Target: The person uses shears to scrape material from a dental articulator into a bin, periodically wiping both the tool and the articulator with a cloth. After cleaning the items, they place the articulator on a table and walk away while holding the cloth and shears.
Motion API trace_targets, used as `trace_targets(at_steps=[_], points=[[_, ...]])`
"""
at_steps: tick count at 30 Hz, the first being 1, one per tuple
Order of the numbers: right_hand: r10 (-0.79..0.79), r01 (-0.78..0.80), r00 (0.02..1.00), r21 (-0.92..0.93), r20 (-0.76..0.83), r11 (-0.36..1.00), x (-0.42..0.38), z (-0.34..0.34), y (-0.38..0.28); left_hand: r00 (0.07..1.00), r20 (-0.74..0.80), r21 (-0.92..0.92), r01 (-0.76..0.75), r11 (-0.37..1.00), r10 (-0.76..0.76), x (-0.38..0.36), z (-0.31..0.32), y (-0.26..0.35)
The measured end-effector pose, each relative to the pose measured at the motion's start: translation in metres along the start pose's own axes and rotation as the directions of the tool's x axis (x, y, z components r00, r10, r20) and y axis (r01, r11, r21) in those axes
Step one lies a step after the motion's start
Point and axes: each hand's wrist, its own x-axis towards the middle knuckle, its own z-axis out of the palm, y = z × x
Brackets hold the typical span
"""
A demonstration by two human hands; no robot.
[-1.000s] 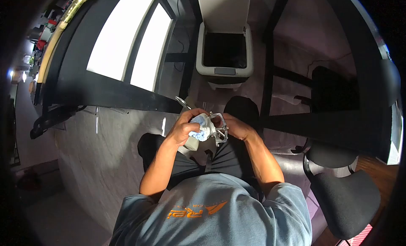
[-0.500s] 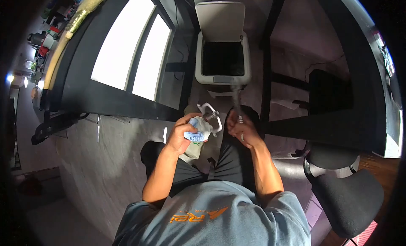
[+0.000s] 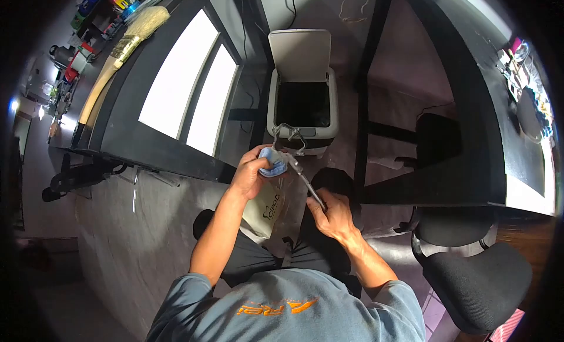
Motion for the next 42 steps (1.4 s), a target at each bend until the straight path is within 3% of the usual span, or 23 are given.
trace_targets(at_steps=[3,9,13,16,19,21,22,25,28,31,34,36,37,40,42], points=[[-0.142,0.142,0.986,-0.009,-0.091,0.990,0.001,0.005,0.003,0.998,0.040,0.026,-0.052,0.998,0.051,0.001,-0.002,-0.004],[-0.062,0.043,0.995,-0.219,-0.081,0.975,0.017,0.024,0.026,0.992,0.122,-0.007,-0.016,1.000,0.017,0.018,0.001,0.004],[-0.001,-0.008,0.999,-0.187,-0.046,0.982,0.031,0.020,0.019,0.988,0.156,-0.015,-0.017,1.000,0.019,0.036,0.002,0.016],[-0.143,0.117,0.967,-0.134,-0.208,0.984,0.039,0.014,0.000,0.985,0.171,-0.055,-0.012,0.998,0.021,0.049,0.005,0.028],[-0.234,0.209,0.939,-0.120,-0.253,0.970,0.048,0.008,-0.002,0.985,0.168,-0.107,-0.012,0.994,0.030,0.062,0.002,0.035],[-0.119,0.076,0.976,-0.225,-0.184,0.971,0.075,0.030,0.034,0.983,0.177,-0.092,-0.022,0.996,0.038,0.073,0.002,0.037],[-0.055,0.009,0.986,-0.282,-0.156,0.959,0.084,0.035,0.041,0.990,0.106,-0.082,-0.081,0.993,0.090,0.076,0.009,0.036],[-0.019,-0.017,0.994,-0.324,-0.108,0.946,0.096,0.035,0.041,0.996,0.089,-0.110,0.029,0.993,-0.020,0.099,-0.007,0.033],[-0.113,0.063,0.971,-0.228,-0.212,0.972,0.103,0.022,0.022,0.996,0.090,-0.102,-0.020,0.995,0.030,0.119,-0.017,0.034],[-0.366,0.314,0.848,-0.193,-0.383,0.929,0.108,0.002,0.009,0.998,0.062,-0.150,-0.013,0.989,0.023,0.120,-0.009,0.040],[-0.396,0.367,0.824,-0.152,-0.405,0.918,0.119,0.016,0.036,0.999,0.042,-0.082,-0.028,0.996,0.031,0.120,-0.010,0.041],[-0.277,0.210,0.928,-0.267,-0.247,0.941,0.132,0.035,0.074,0.994,-0.010,0.067,-0.105,0.992,0.105,0.131,-0.009,0.036],[-0.188,0.125,0.967,-0.326,-0.170,0.937,0.128,0.039,0.078,0.999,-0.002,0.004,-0.053,0.999,0.053,0.129,-0.014,0.030],[-0.160,0.103,0.966,-0.267,-0.203,0.958,0.128,0.029,0.055,0.999,0.043,-0.137,0.016,0.990,-0.010,0.142,-0.025,0.030],[-0.251,0.188,0.916,-0.217,-0.313,0.958,0.126,0.012,0.024,0.999,0.036,-0.128,0.022,0.992,-0.017,0.140,-0.019,0.032]])
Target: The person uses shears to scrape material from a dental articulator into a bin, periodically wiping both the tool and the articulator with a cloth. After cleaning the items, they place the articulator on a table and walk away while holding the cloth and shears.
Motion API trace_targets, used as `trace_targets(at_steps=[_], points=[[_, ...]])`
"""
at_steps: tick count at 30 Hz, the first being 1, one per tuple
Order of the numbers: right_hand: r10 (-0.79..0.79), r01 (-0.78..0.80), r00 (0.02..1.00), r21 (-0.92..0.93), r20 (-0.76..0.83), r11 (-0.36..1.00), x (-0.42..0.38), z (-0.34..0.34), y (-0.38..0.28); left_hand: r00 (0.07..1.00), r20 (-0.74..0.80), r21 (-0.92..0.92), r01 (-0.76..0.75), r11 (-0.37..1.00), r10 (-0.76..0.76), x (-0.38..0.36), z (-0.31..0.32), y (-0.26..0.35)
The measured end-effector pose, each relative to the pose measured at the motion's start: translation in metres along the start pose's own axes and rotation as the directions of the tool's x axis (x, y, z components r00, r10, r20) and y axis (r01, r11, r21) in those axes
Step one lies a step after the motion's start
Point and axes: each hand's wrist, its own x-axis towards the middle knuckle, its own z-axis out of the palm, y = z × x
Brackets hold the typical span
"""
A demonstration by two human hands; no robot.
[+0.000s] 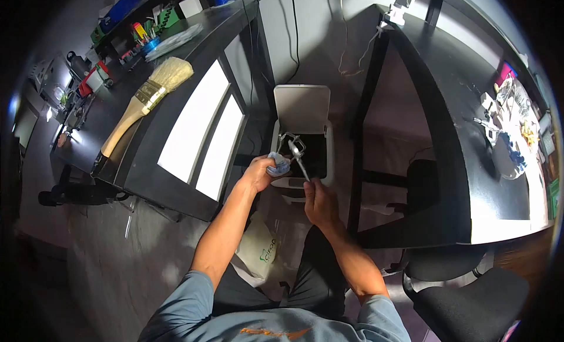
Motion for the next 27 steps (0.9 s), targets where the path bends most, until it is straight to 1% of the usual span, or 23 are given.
trace_targets(at_steps=[1,4,5,6,7,8,10,11,12,13,16,18,19,20,22,23,24,25,27], points=[[-0.035,0.037,0.997,0.034,-0.065,0.999,0.004,-0.004,-0.006,1.000,-0.006,0.002,0.001,1.000,-0.001,-0.001,0.002,0.000],[-0.054,0.098,0.979,0.221,-0.195,0.970,-0.003,0.009,0.008,0.997,0.081,-0.059,-0.009,0.998,0.014,-0.001,0.002,0.003],[-0.016,0.023,0.998,0.107,-0.066,0.994,-0.008,0.019,0.022,0.999,0.033,0.005,-0.007,1.000,0.007,0.000,0.004,0.002],[0.036,-0.035,0.998,-0.021,0.053,0.999,-0.011,0.032,0.041,1.000,-0.009,0.069,-0.006,0.998,0.007,0.002,0.008,0.001],[0.107,-0.082,0.980,-0.151,0.165,0.985,-0.010,0.036,0.044,0.998,-0.055,0.134,0.000,0.991,0.007,0.003,0.007,-0.002],[0.109,-0.087,0.982,-0.141,0.157,0.986,-0.005,0.034,0.050,0.999,-0.010,0.019,0.044,0.999,-0.044,0.010,-0.003,-0.005],[0.141,-0.126,0.979,-0.107,0.145,0.986,-0.002,0.019,0.027,0.999,0.021,0.006,0.046,0.999,-0.046,0.013,-0.005,-0.003],[0.107,-0.102,0.991,-0.059,0.084,0.993,0.003,0.008,0.012,0.998,0.037,-0.003,0.053,0.999,-0.053,0.014,-0.005,-0.004],[0.073,-0.073,0.997,-0.015,0.029,0.997,0.009,-0.006,-0.003,0.998,0.050,0.027,0.046,0.999,-0.047,0.017,-0.003,-0.002],[0.030,-0.030,0.999,0.028,-0.033,0.999,0.016,-0.012,-0.009,0.998,0.055,-0.001,0.044,0.999,-0.044,0.018,0.001,0.000],[-0.040,0.088,0.979,0.240,-0.200,0.967,0.008,-0.004,0.008,0.997,0.069,-0.082,0.037,0.996,-0.031,0.013,0.007,0.004],[0.052,-0.051,0.998,-0.021,0.021,0.998,-0.006,0.028,0.047,1.000,0.021,0.120,0.007,0.993,-0.010,0.012,0.009,-0.001],[0.112,-0.093,0.987,-0.162,0.114,0.982,-0.001,0.034,0.050,1.000,0.005,0.222,-0.014,0.975,0.013,0.017,0.007,-0.001],[0.122,-0.107,0.987,-0.139,0.103,0.984,-0.004,0.034,0.055,0.996,-0.028,0.011,0.081,0.997,-0.080,0.019,0.002,-0.005],[0.143,-0.136,0.986,-0.085,0.082,0.987,0.006,0.020,0.029,0.998,-0.004,-0.005,0.064,0.998,-0.064,0.019,-0.002,-0.003],[0.106,-0.105,0.994,-0.034,0.032,0.994,0.013,0.009,0.017,0.998,0.011,-0.011,0.067,0.998,-0.067,0.019,-0.004,-0.004],[0.070,-0.070,0.997,0.010,-0.011,0.997,0.020,-0.004,0.006,0.997,0.054,0.027,0.058,0.998,-0.059,0.022,-0.007,-0.003],[0.028,-0.025,0.998,0.053,-0.058,0.998,0.025,-0.009,0.002,0.997,0.053,-0.011,0.064,0.998,-0.063,0.022,-0.006,-0.004],[-0.014,0.032,0.994,0.160,-0.112,0.987,0.017,-0.002,0.015,0.997,0.050,-0.079,0.060,0.995,-0.056,0.020,-0.005,0.003]])
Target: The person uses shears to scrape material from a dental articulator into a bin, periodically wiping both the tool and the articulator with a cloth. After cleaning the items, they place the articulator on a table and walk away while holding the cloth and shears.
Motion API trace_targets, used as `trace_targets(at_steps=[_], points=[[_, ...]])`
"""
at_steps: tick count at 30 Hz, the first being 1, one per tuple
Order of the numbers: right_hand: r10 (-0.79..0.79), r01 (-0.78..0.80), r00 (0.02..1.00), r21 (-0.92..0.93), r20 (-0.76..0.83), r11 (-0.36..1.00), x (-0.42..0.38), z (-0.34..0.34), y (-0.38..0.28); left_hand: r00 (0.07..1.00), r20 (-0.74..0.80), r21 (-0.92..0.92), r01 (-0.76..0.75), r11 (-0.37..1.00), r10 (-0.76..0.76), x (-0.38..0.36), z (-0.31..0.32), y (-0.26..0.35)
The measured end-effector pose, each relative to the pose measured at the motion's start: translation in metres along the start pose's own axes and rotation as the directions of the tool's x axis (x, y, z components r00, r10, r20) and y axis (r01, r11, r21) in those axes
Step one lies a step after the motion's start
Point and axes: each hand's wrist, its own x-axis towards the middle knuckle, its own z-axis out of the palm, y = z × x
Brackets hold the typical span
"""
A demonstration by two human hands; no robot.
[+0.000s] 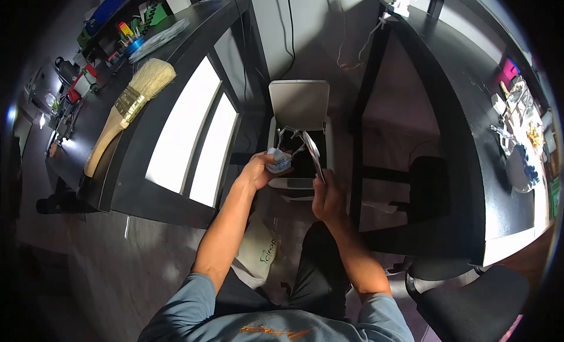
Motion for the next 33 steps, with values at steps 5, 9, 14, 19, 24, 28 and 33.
trace_targets(at_steps=[5,9,14,19,24,28,33], points=[[0.120,-0.039,0.968,-0.343,0.218,0.939,-0.028,0.029,0.045,0.998,-0.056,0.059,0.021,0.998,-0.018,0.007,-0.011,-0.007],[0.055,-0.035,0.993,-0.185,0.104,0.982,0.004,-0.001,-0.016,0.999,0.013,0.038,0.032,0.999,-0.033,0.003,-0.010,-0.008],[-0.030,0.028,0.999,-0.041,-0.041,0.999,0.013,-0.005,-0.022,0.998,0.061,0.021,0.020,1.000,-0.021,-0.002,0.006,0.003],[0.161,-0.146,0.960,0.080,-0.229,0.986,0.040,0.029,0.012,0.989,0.114,-0.020,0.092,0.996,-0.090,0.007,0.003,0.000],[0.421,-0.394,0.907,0.337,-0.006,0.855,0.081,0.050,0.061,0.979,0.152,-0.003,0.135,0.991,-0.133,0.018,0.009,-0.001],[0.562,-0.520,0.820,0.550,0.107,0.654,0.085,0.065,0.073,0.983,0.136,-0.002,0.126,0.992,-0.125,0.026,0.007,-0.005],[0.520,-0.474,0.853,0.501,0.055,0.724,0.082,0.072,0.063,0.988,0.047,-0.075,0.151,0.986,-0.148,0.025,0.006,-0.015]])
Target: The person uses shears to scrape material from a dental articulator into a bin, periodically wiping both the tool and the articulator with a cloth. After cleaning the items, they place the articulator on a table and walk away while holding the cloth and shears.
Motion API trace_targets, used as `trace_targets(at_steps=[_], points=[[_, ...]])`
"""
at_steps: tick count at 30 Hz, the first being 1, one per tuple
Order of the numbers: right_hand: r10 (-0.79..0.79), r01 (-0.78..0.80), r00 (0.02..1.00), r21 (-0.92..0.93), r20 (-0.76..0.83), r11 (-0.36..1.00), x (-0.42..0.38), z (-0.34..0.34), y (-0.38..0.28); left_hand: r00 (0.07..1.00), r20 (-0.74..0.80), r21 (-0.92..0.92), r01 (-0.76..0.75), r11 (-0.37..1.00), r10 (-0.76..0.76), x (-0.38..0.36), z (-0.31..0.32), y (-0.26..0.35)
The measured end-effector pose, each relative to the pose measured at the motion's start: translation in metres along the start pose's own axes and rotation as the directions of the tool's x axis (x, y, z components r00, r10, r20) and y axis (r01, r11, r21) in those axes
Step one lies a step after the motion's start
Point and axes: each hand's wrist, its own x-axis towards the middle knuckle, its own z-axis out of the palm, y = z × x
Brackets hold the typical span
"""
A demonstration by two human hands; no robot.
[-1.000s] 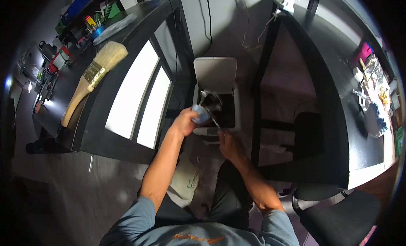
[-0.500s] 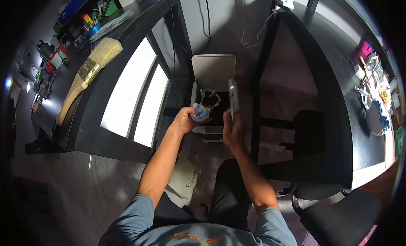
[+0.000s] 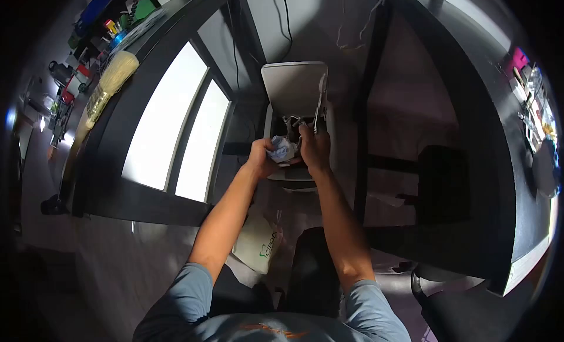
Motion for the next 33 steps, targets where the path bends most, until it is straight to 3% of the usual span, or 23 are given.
trace_targets(at_steps=[2,5,7,10,12,14,17,22,26,28,33], points=[[-0.082,0.079,0.996,-0.087,-0.031,0.993,-0.004,0.003,-0.008,0.999,-0.033,-0.017,0.017,1.000,-0.017,-0.001,0.001,-0.001],[-0.234,0.218,0.972,-0.258,-0.032,0.941,-0.011,0.009,-0.015,0.965,-0.234,0.047,-0.113,0.992,0.121,0.015,-0.004,-0.011],[-0.269,0.251,0.963,-0.320,-0.016,0.914,-0.009,0.007,-0.006,0.930,-0.094,0.439,-0.282,0.853,0.356,0.024,-0.018,-0.024],[-0.307,0.271,0.950,-0.329,-0.062,0.905,-0.009,0.007,0.001,0.866,0.073,0.626,-0.427,0.653,0.496,0.024,-0.014,-0.029],[-0.333,0.287,0.937,-0.309,-0.106,0.907,-0.008,0.004,-0.003,0.879,0.042,0.508,-0.428,0.747,0.475,0.022,-0.004,-0.029],[-0.321,0.262,0.935,-0.314,-0.154,0.913,-0.008,0.000,-0.005,0.937,-0.058,0.206,-0.326,0.923,0.344,0.021,0.006,-0.030],[-0.292,0.203,0.931,-0.354,-0.218,0.913,-0.006,-0.009,0.003,0.923,0.005,0.276,-0.372,0.886,0.386,0.026,0.001,-0.037],[-0.272,0.180,0.917,-0.306,-0.293,0.935,-0.003,-0.026,0.019,0.920,-0.020,0.048,-0.390,0.920,0.391,0.020,0.002,-0.034],[-0.122,0.127,0.959,0.005,-0.256,0.992,0.003,-0.039,0.036,0.918,-0.048,-0.014,-0.394,0.919,0.393,0.020,0.003,-0.030],[-0.045,0.076,0.974,0.130,-0.224,0.989,-0.013,-0.038,0.013,0.929,-0.057,-0.060,-0.369,0.928,0.366,0.015,0.009,-0.028],[-0.064,0.134,0.967,0.278,-0.248,0.951,-0.021,-0.039,0.008,0.913,-0.114,-0.135,-0.405,0.904,0.392,0.018,0.006,-0.030]])
